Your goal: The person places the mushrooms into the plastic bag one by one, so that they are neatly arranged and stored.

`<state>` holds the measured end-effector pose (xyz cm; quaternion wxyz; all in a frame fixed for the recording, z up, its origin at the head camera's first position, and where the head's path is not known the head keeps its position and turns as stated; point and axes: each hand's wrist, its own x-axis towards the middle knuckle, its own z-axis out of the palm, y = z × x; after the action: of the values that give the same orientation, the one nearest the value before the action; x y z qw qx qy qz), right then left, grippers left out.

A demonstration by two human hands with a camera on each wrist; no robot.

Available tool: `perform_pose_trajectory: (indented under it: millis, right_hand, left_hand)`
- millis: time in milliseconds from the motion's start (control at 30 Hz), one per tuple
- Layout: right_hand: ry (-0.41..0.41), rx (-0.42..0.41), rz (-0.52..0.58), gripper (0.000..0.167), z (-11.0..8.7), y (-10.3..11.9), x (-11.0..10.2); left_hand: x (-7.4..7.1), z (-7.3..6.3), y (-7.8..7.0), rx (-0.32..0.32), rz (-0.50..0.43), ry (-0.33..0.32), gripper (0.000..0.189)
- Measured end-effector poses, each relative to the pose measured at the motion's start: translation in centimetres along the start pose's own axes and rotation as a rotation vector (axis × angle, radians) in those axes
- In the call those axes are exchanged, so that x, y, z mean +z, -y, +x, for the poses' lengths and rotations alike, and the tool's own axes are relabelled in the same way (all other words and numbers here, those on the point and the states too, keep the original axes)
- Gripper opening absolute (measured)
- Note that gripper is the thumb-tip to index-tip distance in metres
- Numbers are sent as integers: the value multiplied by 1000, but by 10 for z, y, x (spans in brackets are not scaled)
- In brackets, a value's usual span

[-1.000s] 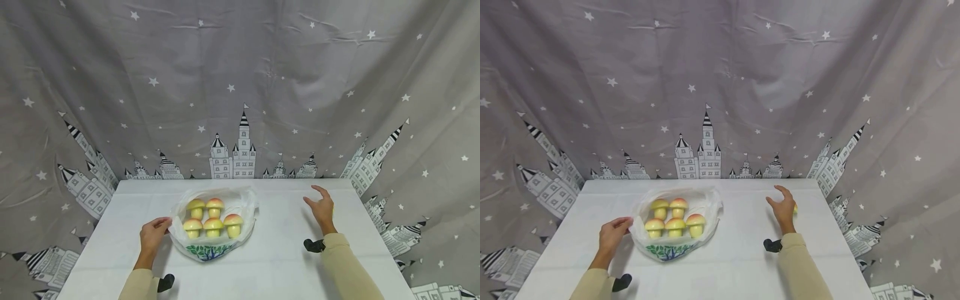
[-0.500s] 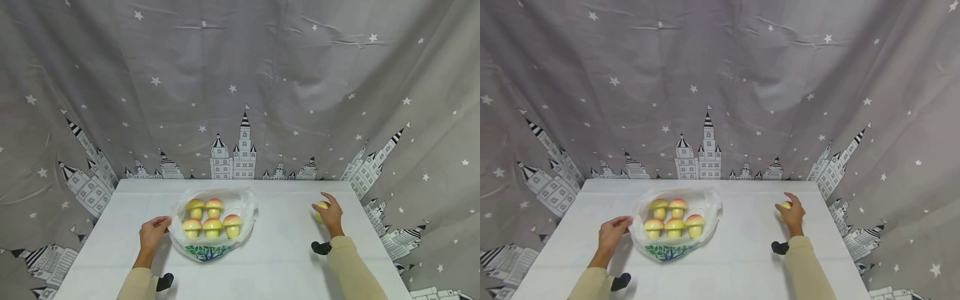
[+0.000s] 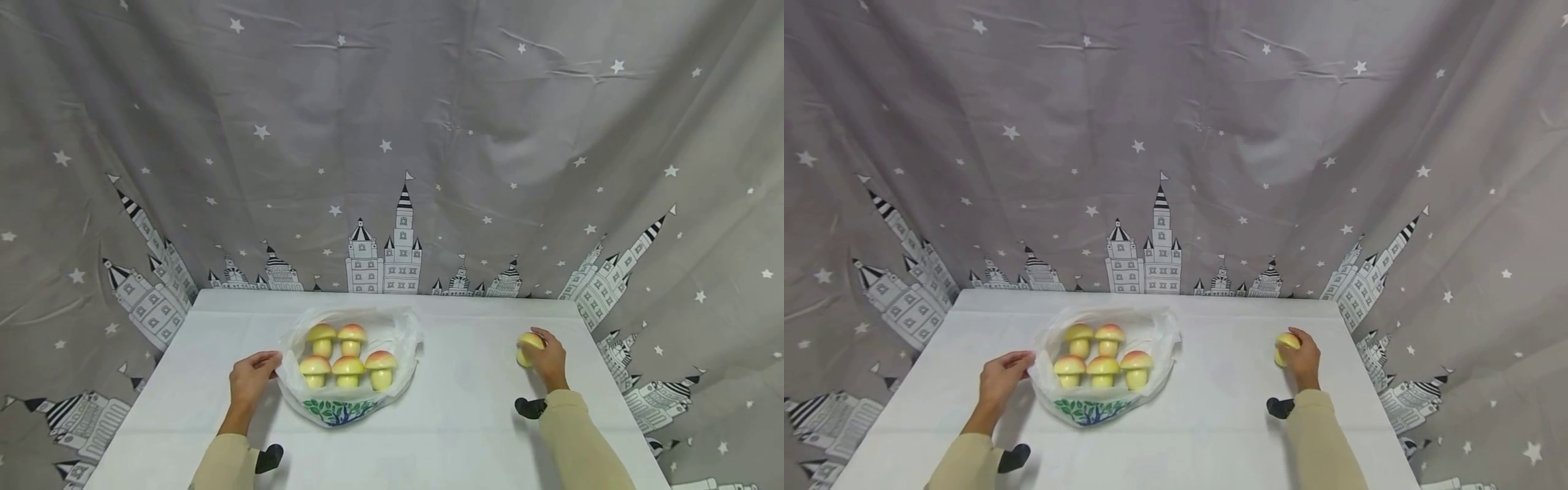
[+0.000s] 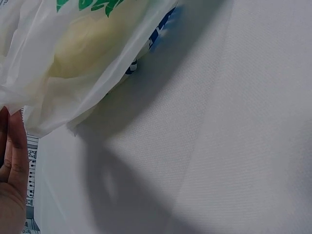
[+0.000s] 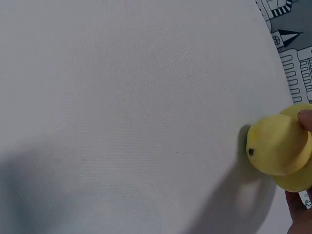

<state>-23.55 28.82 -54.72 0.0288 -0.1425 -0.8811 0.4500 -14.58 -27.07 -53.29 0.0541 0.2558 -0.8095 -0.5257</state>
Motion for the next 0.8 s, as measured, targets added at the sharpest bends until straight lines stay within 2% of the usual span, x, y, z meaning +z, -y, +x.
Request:
perform_pose_trajectory:
  millis: [133,333,433,500,600,733,800]
  right_hand:
    - [18,25,6,49,2,-3,0]
    - [5,35,7,47,2,-5,0]
    - [6,38,10,47,1,-7,0]
    - [6,40,19,47,0,-8,0]
    - [7,32,28,47,-2,-8,2]
    - [2,0,55,47,-5,-7,6]
    - [4,-14,74,47,-7,-6,8]
  left_hand:
    - [2,7,8,0,-17,-18,36]
    - [10,30,40,32,-47,-20,40]
    - [16,45,62,46,13,-43,44]
    - [19,50,70,54,46,-56,46]
    - [16,42,57,42,28,-47,46]
    - [6,15,19,27,-22,-9,41]
    - [3,5,6,23,-24,-14,39]
